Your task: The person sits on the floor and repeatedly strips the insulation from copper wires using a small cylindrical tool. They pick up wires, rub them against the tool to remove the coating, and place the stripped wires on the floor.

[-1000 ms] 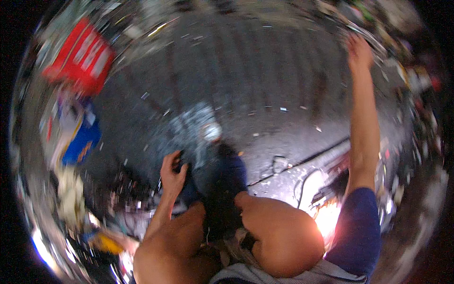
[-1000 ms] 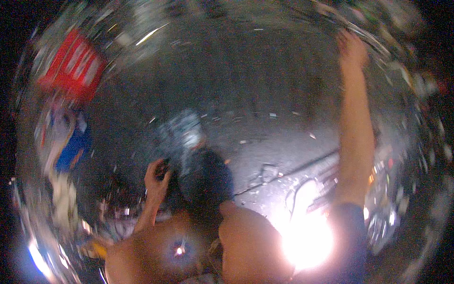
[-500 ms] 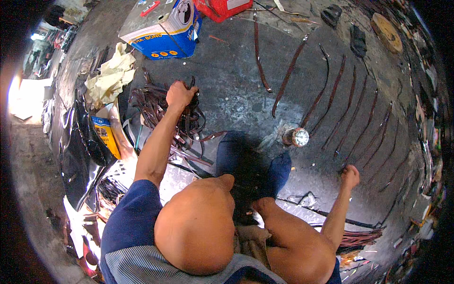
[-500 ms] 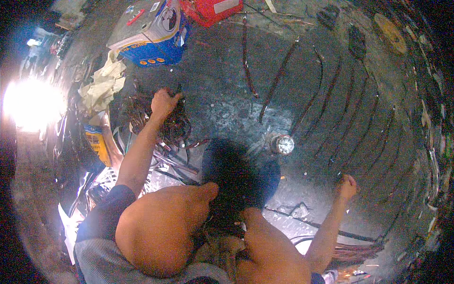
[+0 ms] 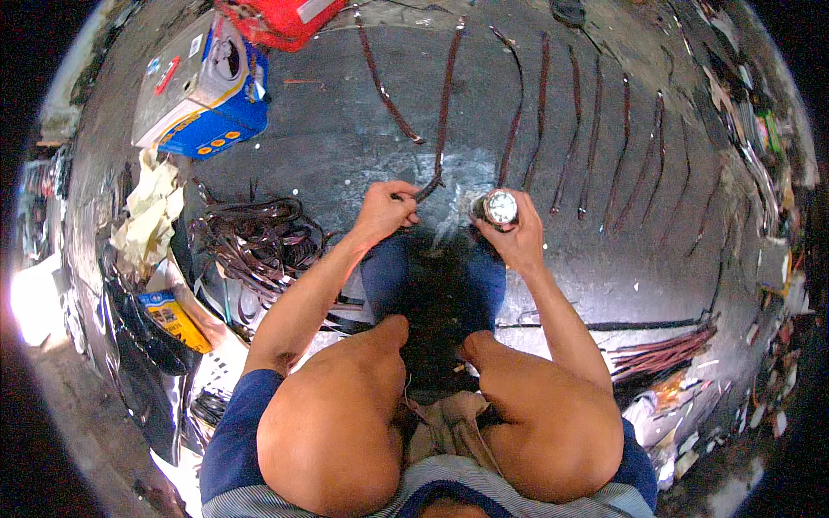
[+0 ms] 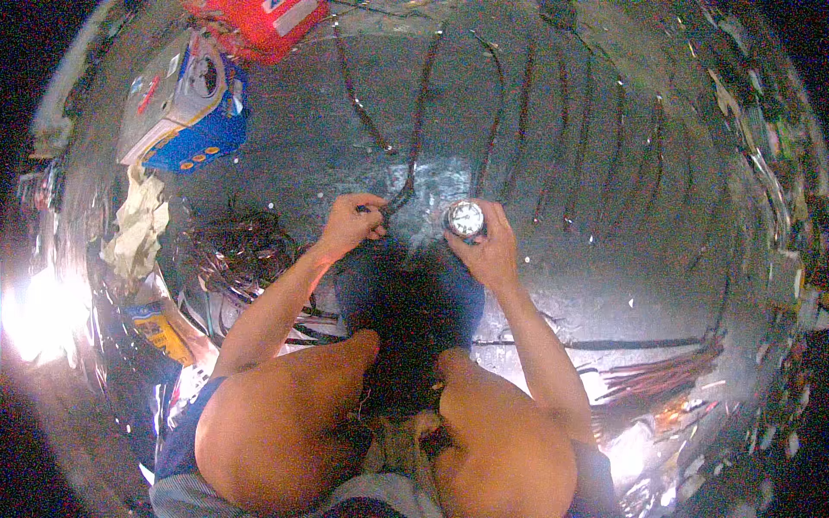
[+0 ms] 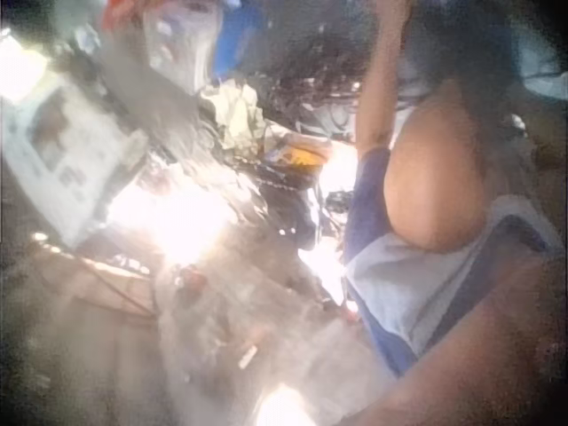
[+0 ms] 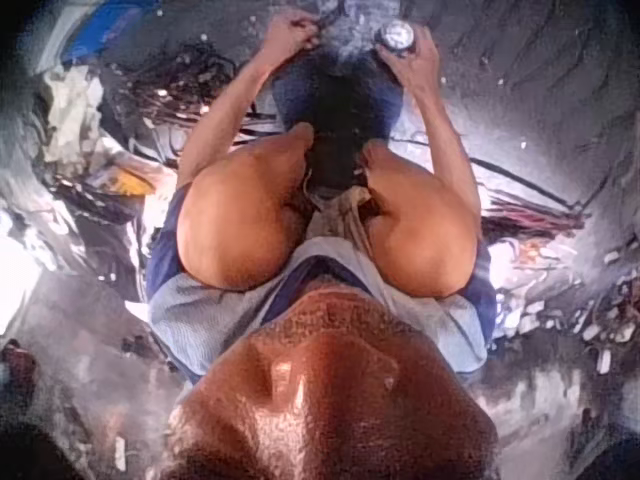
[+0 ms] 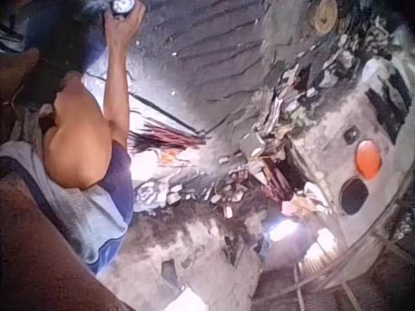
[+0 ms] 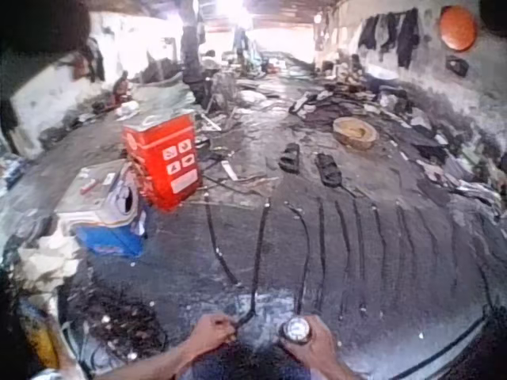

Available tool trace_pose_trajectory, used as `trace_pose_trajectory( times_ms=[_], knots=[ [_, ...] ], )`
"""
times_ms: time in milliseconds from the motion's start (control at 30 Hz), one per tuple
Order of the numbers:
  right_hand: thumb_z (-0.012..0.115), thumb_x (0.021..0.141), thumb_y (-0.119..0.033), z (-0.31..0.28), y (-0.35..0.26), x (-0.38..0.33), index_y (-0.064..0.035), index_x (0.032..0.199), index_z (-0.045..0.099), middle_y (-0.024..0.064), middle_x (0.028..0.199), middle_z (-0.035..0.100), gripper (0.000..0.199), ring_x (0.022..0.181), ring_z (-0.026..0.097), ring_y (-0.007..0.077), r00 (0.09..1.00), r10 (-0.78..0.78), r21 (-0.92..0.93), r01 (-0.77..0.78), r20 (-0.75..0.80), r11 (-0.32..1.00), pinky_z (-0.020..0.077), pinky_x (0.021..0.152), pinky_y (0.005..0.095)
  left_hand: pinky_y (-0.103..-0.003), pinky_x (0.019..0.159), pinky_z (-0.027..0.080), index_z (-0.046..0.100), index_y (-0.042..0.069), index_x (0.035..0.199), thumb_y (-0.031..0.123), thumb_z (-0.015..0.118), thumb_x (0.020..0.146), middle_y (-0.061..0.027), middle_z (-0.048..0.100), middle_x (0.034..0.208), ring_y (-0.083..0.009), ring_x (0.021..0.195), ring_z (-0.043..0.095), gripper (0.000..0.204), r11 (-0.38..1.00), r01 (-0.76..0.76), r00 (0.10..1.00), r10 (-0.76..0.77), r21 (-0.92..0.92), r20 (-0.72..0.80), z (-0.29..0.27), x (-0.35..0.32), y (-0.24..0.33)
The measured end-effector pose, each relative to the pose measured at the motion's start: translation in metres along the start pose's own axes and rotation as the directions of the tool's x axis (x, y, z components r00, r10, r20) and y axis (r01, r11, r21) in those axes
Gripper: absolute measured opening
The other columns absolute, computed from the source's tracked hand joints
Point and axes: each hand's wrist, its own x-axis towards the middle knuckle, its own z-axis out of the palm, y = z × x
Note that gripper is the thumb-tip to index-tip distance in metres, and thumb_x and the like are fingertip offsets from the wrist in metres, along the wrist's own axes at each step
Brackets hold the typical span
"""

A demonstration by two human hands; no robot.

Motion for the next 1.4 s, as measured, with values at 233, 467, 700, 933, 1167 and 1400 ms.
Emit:
trace_pose_trajectory(
  times_ms=[233, 467, 700, 933, 1167, 1400],
  knots=[
    [0.085, 0.079, -0.017, -0.014, 0.029, 0.013, 0.0005, 0.121, 0.053, 0.0086, 0.103, 0.067, 0.056, 0.089, 0.067, 0.0170, 0.893, 0.419, 0.555, -0.269, -0.161, 0.787, 0.0566, 0.077, 0.0301, -0.032, 0.059, 0.054, 0.058, -0.007, 0.125, -0.003, 0.065, 0.080, -0.0125, 0.069, 0.081, -0.0191, 0.065, 0.067, 0.047, 0.931, 0.216, 0.952, -0.134, -0.295, 0.275, 0.048, 0.017, -0.013],
    [0.087, 0.075, -0.015, 0.003, -0.009, -0.002, -0.0016, 0.129, 0.045, 0.0116, 0.107, 0.067, 0.070, 0.093, 0.068, 0.0172, 0.958, 0.130, 0.439, -0.005, -0.255, 0.898, 0.0609, 0.068, 0.0298, -0.024, 0.058, 0.052, 0.057, 0.000, 0.131, -0.002, 0.057, 0.085, -0.0072, 0.069, 0.096, -0.0108, 0.066, 0.063, 0.046, 0.809, 0.365, 0.843, -0.078, -0.460, 0.532, 0.064, 0.010, -0.008],
    [0.087, 0.073, -0.023, -0.010, -0.002, -0.012, -0.0039, 0.129, 0.047, 0.0156, 0.106, 0.071, 0.071, 0.097, 0.072, 0.0227, 0.960, 0.135, 0.234, -0.077, -0.246, 0.969, 0.0623, 0.073, 0.0356, -0.022, 0.052, 0.047, 0.057, 0.002, 0.133, -0.002, 0.060, 0.083, -0.0035, 0.066, 0.098, -0.0081, 0.060, 0.056, 0.050, 0.786, 0.495, 0.727, -0.141, -0.370, 0.672, 0.045, 0.001, -0.018],
    [0.088, 0.072, -0.025, -0.041, 0.045, -0.017, -0.0048, 0.125, 0.051, 0.0152, 0.106, 0.070, 0.068, 0.092, 0.071, 0.0262, 0.879, 0.170, 0.069, -0.156, -0.444, 0.985, 0.0553, 0.082, 0.0379, -0.025, 0.050, 0.047, 0.073, 0.002, 0.107, 0.000, 0.067, 0.084, -0.0047, 0.070, 0.084, -0.0127, 0.061, 0.064, 0.024, 0.985, 0.167, 0.834, -0.169, 0.052, 0.525, 0.054, 0.012, 0.015],
    [0.087, 0.075, -0.026, -0.022, 0.008, -0.002, -0.0044, 0.130, 0.044, 0.0151, 0.110, 0.068, 0.073, 0.092, 0.071, 0.0207, 0.951, 0.135, 0.343, -0.032, -0.280, 0.939, 0.0612, 0.071, 0.0346, -0.033, 0.060, 0.052, 0.076, 0.004, 0.081, 0.011, 0.073, 0.076, -0.0069, 0.072, 0.072, -0.0156, 0.064, 0.066, 0.009, 0.890, -0.218, 0.948, 0.095, 0.401, 0.305, 0.069, 0.067, -0.010],
    [0.085, 0.076, -0.020, 0.012, 0.010, 0.001, -0.0029, 0.127, 0.050, 0.0173, 0.111, 0.067, 0.064, 0.092, 0.072, 0.0292, 0.965, -0.217, -0.239, 0.179, -0.145, 0.954, 0.0597, 0.073, 0.0372, -0.036, 0.076, 0.055, 0.073, 0.003, 0.091, 0.010, 0.074, 0.070, -0.0121, 0.073, 0.088, -0.0261, 0.080, 0.070, 0.022, 0.752, -0.287, 0.945, 0.121, 0.594, 0.303, 0.074, 0.058, 0.004]
  ],
)
